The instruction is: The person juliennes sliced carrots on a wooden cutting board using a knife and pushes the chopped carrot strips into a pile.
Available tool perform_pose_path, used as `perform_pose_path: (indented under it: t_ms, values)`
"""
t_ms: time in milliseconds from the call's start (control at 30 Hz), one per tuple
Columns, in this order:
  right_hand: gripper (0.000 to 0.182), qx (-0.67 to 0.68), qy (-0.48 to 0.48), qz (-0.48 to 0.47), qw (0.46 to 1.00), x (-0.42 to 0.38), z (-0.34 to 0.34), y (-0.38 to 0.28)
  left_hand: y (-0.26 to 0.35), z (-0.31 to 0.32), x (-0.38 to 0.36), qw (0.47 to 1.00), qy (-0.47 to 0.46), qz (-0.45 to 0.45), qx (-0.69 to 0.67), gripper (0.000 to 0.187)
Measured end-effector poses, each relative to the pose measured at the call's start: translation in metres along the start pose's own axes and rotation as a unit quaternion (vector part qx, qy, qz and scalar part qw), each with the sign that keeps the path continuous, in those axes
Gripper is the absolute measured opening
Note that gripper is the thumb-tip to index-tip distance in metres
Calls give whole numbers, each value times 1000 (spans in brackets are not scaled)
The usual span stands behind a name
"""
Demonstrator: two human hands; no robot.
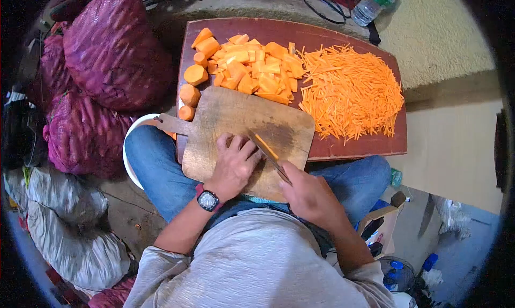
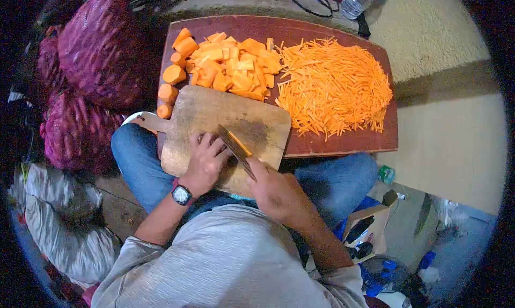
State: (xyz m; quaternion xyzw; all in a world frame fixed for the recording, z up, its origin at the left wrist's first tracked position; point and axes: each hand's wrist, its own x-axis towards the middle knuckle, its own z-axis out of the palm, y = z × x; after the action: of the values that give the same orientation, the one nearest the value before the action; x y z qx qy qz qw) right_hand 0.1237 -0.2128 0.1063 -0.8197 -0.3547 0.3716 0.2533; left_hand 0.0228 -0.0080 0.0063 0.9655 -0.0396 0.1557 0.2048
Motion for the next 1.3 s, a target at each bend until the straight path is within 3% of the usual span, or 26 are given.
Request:
perform_pose_path:
  t_ms: [67,167,333,467,667,767,967,1033,1167,1233,1300]
  values:
    - [34,25,3,22,999,-1,4,1,0,2,-2,1000,3,2,0,32]
    - [34,10,65,-29,997,11,13,8,1,2,-1,1000,2,-16,-1,32]
    - [31,25,10,32,999,0,0,-7,0,5,-2,1000,29,-1,2,31]
    - [33,30,57,-8,998,2,17,7,1,7,-4,999,22,-24,-9,30]
    - [38,18,38,-15,999,1,9,-1,1,7,-5,999,39,-2,4,28]
    - [36,22,26,26,999,-6,13,0,1,10,-6,999,38,-4,15,27]
    - [39,14,33,-25,999,13,14,0,1,10,-4,999,50,4,8,28]
    - [38,17,31,31,999,-5,14,-3,1,9,-4,998,56,5,5,28]
    - [39,16,52,25,998,8,23,4,-1,13,-6,998,56,6,-6,27]
    - [40,8,54,-36,998,21,20,3,2,14,-6,998,65,8,0,27]
    - [39,21,40,-16,999,10,14,-2,0,13,-5,997,77,8,10,27]
